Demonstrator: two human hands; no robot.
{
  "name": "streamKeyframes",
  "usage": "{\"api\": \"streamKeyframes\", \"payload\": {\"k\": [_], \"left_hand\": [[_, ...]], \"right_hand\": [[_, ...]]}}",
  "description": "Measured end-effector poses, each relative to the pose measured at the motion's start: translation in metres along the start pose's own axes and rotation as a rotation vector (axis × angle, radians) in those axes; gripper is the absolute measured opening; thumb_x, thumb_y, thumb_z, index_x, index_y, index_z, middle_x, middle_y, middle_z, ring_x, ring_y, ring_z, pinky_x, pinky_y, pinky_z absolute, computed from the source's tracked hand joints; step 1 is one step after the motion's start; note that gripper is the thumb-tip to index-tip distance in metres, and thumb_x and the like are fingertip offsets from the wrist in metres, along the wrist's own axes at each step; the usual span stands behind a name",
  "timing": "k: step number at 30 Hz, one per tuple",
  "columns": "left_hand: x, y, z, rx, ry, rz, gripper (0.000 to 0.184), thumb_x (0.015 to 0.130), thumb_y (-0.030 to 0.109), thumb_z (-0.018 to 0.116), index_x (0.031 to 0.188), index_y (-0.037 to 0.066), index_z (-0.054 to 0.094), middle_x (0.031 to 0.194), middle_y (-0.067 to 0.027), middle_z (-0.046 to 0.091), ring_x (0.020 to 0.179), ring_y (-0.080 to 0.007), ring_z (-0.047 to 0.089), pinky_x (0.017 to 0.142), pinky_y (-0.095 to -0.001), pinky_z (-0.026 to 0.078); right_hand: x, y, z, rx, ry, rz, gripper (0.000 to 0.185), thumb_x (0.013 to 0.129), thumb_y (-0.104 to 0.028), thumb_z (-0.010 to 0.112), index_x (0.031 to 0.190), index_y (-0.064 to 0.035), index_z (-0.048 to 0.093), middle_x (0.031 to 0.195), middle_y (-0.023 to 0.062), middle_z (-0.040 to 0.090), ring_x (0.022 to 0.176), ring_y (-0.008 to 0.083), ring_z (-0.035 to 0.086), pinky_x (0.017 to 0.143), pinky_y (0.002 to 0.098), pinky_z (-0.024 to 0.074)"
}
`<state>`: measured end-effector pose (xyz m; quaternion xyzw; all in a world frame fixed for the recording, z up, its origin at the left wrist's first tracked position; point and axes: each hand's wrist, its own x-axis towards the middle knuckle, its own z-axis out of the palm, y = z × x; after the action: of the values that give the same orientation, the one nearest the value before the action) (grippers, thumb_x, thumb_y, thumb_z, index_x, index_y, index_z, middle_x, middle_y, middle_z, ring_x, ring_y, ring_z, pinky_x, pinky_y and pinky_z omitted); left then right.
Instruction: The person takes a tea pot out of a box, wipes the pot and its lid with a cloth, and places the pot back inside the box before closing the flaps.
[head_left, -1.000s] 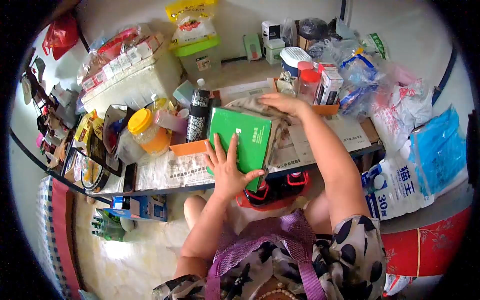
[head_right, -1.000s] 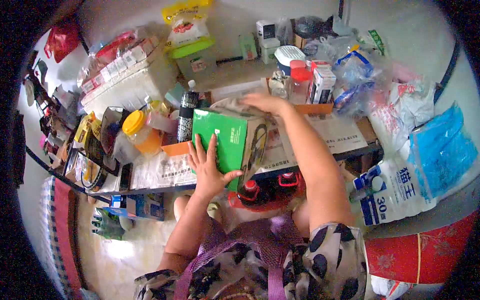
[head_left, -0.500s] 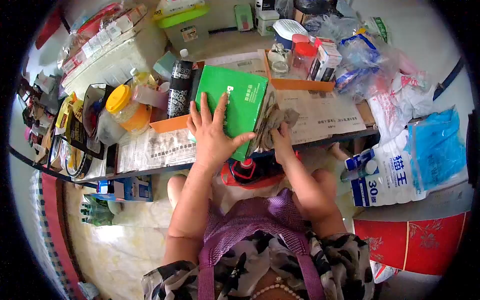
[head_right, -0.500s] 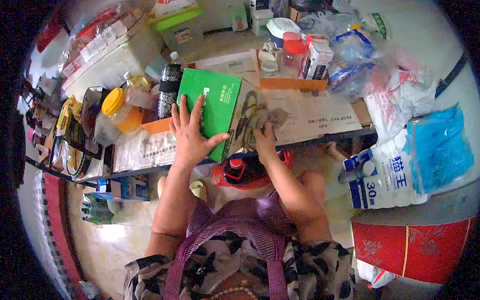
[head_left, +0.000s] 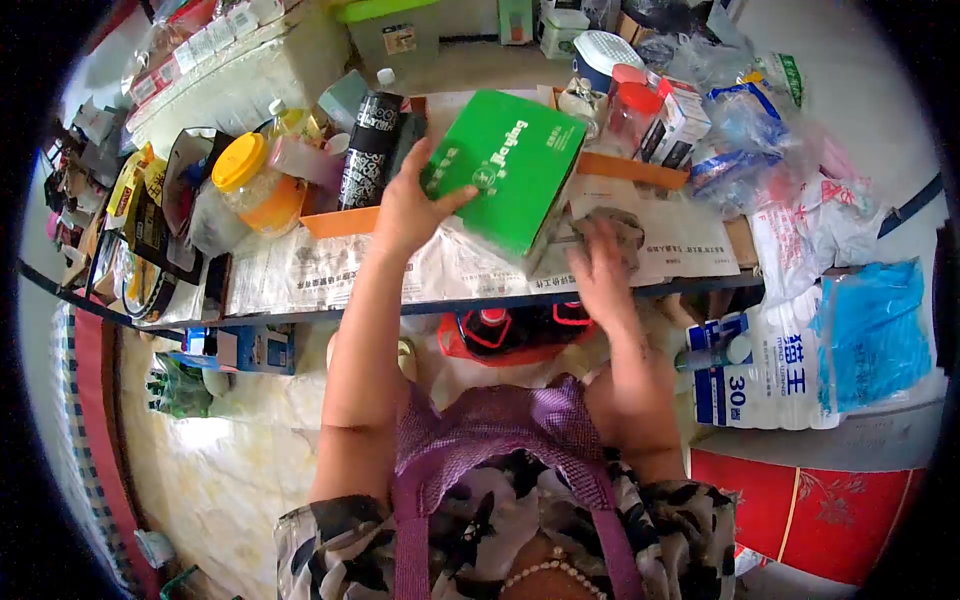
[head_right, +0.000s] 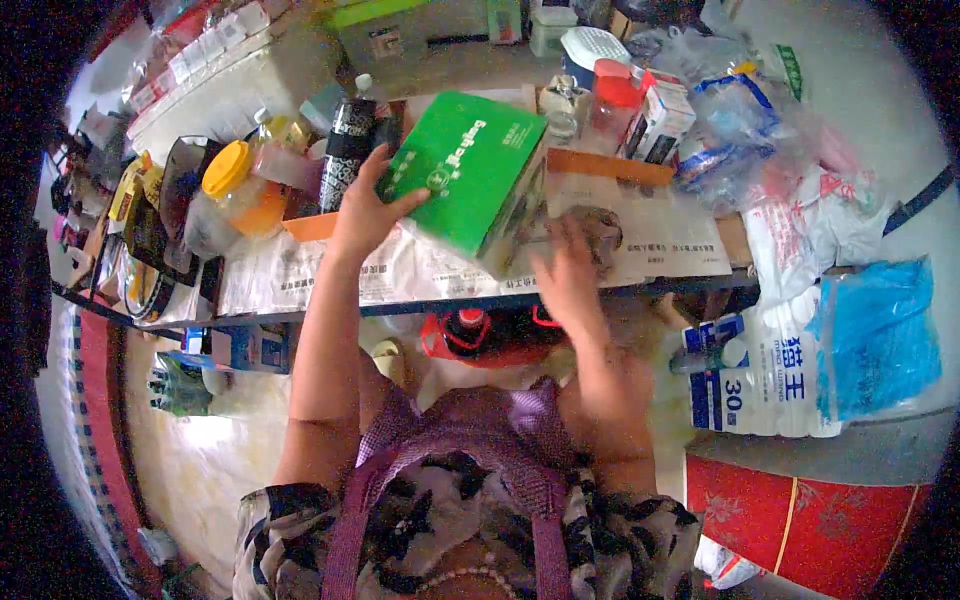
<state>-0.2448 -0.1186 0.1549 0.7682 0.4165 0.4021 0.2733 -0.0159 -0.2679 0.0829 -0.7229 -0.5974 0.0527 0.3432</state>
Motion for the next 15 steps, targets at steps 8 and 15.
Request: {"api": "streamKeyframes", "payload": {"k": [8, 15], "left_hand": [[-0.005, -0.051, 0.038, -0.754, -0.197, -0.509, 0.065, 0.082, 0.050, 0.056, 0.135, 0.019, 0.035, 0.122, -0.0011, 0.049, 0.115, -0.0172, 0.040, 0.088, -0.0427, 0.033], [-0.001, -0.028, 0.041, -0.824, -0.144, -0.705, 0.085, 0.077, 0.069, 0.046, 0.140, 0.018, 0.023, 0.135, -0.0118, 0.034, 0.119, -0.0309, 0.034, 0.091, -0.0564, 0.032]], "right_hand": [[0.001, -0.029, 0.051, 0.883, -0.155, 0.020, 0.088, 0.090, -0.035, 0.052, 0.139, 0.0024, -0.011, 0.148, 0.0172, -0.003, 0.136, 0.0260, -0.002, 0.110, 0.0364, 0.0029], [0.007, -0.024, 0.082, 0.889, 0.020, 0.049, 0.085, 0.086, -0.018, 0.058, 0.142, -0.0042, -0.005, 0.146, 0.0170, 0.010, 0.134, 0.0275, 0.015, 0.108, 0.0367, 0.0173]]}}
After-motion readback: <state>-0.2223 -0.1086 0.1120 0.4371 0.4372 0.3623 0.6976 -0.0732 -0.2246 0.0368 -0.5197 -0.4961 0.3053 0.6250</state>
